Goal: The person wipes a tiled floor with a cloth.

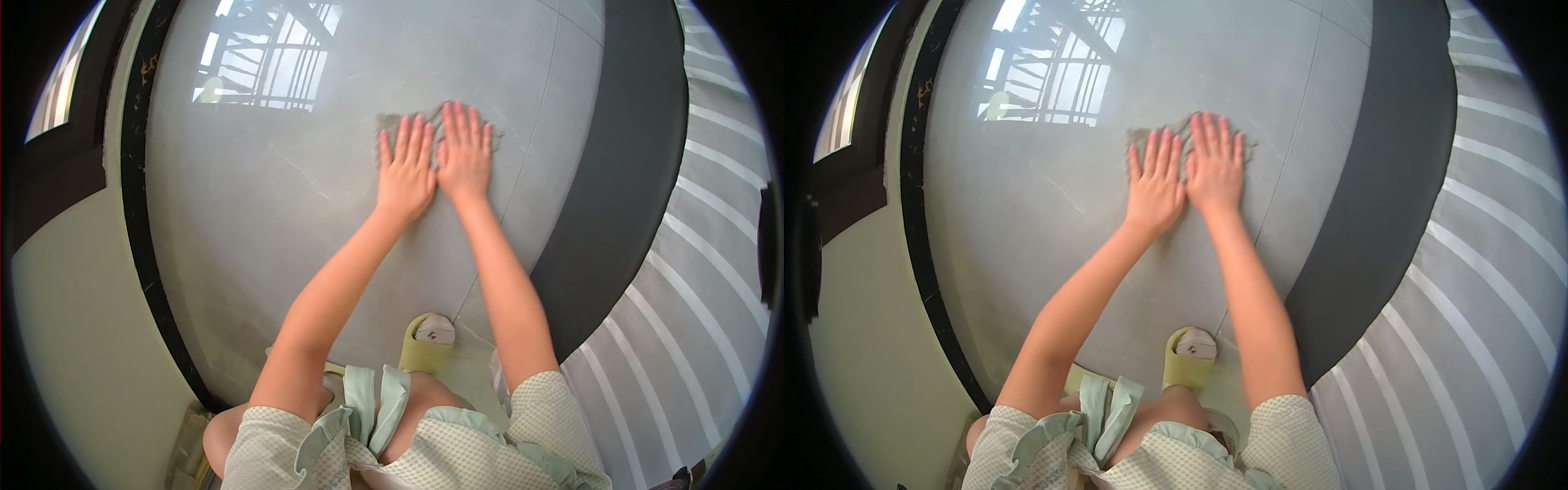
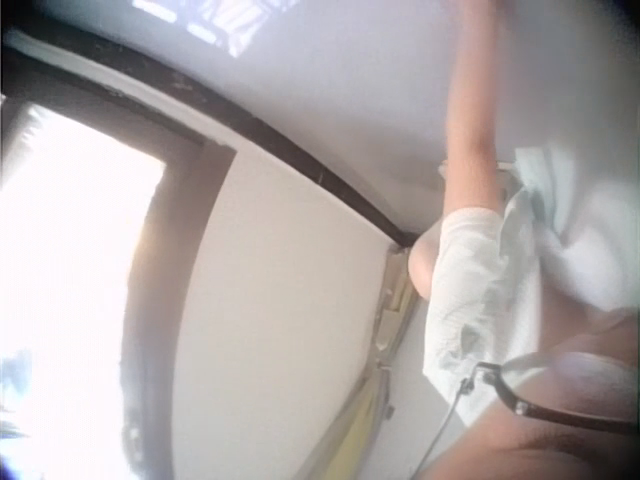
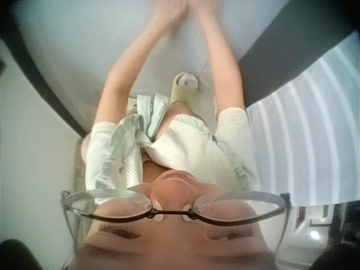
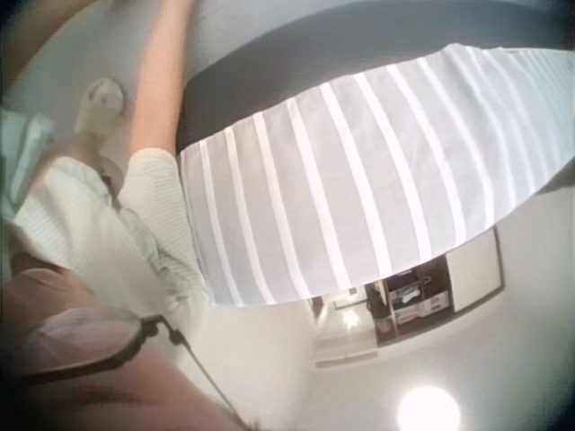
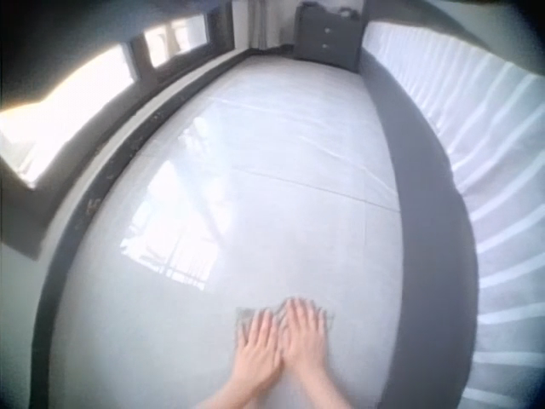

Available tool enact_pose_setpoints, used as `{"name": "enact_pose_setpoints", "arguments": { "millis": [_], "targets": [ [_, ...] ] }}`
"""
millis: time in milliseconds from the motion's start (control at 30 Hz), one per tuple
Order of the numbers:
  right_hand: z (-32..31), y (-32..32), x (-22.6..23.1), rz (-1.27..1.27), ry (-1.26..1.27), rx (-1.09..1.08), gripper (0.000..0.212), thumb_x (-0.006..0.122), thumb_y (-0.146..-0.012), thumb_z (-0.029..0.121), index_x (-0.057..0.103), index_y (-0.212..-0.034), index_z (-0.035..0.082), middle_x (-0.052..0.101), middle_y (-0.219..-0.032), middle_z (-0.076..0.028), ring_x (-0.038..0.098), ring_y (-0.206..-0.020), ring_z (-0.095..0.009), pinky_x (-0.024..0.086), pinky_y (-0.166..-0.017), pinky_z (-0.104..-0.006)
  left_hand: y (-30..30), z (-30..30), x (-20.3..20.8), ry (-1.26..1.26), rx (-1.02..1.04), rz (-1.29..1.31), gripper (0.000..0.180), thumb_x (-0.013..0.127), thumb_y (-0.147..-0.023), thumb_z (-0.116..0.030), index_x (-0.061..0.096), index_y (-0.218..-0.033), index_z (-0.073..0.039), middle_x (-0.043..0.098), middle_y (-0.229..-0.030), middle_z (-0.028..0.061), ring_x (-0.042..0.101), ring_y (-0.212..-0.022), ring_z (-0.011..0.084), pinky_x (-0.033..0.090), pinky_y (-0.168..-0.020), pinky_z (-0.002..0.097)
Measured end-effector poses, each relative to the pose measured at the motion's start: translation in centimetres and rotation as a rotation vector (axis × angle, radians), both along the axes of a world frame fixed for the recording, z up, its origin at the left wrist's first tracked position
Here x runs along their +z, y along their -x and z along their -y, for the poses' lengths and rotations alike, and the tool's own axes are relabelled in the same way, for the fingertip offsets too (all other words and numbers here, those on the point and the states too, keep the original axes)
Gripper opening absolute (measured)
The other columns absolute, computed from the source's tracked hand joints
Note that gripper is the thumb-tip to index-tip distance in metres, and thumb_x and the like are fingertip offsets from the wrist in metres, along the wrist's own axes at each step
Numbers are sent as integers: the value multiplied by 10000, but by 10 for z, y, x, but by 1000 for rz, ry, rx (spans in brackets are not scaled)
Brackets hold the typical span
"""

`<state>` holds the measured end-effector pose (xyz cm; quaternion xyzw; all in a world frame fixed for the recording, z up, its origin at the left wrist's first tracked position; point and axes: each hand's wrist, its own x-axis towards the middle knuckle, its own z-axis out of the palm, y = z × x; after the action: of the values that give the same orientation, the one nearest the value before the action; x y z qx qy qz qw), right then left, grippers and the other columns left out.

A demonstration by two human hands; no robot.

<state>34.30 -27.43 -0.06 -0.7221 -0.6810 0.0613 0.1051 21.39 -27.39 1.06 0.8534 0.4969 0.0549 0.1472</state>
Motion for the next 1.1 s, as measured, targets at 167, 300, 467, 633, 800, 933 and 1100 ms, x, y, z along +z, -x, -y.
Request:
{"name": "enact_pose_setpoints", "arguments": {
  "millis": [167,300,467,633,800,933,1100],
  "targets": [
    [16,-72,-5,68,-1,-223,576,419,-927,244,290,-1482,156,266,-1543,-44,219,-1427,-279,150,-1157,-487,-79,-12,-3,-42,-204,22,664,430,-878,-295,267,-1479,-64,235,-1547,103,137,-1450,283,62,-1152,565],
    [80,-77,-14,105,-4,-543,562,387,-942,234,280,-1486,144,252,-1549,-59,200,-1434,-286,138,-1155,-477,-98,8,1,-52,-532,10,655,434,-879,-315,280,-1481,-105,251,-1547,59,149,-1449,250,71,-1160,549],
    [138,-27,-5,70,74,-644,565,348,-946,225,257,-1490,99,226,-1556,-97,180,-1440,-302,124,-1158,-474,-54,52,9,31,-665,-20,707,473,-879,-394,260,-1489,-108,226,-1555,48,136,-1452,239,76,-1166,536],
    [192,35,14,-24,275,-426,609,390,-910,211,256,-1482,52,204,-1558,-122,164,-1441,-321,100,-1164,-488,23,101,18,138,-702,-99,722,466,-886,-400,235,-1493,-84,210,-1561,58,136,-1453,237,78,-1169,522],
    [170,23,14,-20,237,-306,627,413,-897,208,255,-1484,56,208,-1558,-109,165,-1442,-311,99,-1163,-492,30,76,5,83,-786,-57,716,460,-889,-393,239,-1490,-73,208,-1559,88,144,-1450,263,95,-1161,539],
    [88,1,-2,41,98,-334,619,410,-903,215,258,-1490,89,225,-1556,-89,176,-1441,-296,103,-1163,-488,-4,17,6,87,-532,18,678,458,-885,-348,269,-1483,-92,219,-1553,103,144,-1445,307,86,-1132,608],
    [54,30,-2,49,59,-264,609,400,-919,245,250,-1496,115,227,-1557,-82,183,-1440,-288,111,-1165,-481,20,4,3,13,-223,56,640,457,-871,-284,310,-1469,-111,228,-1546,121,147,-1435,358,73,-1091,671]
  ]
}}
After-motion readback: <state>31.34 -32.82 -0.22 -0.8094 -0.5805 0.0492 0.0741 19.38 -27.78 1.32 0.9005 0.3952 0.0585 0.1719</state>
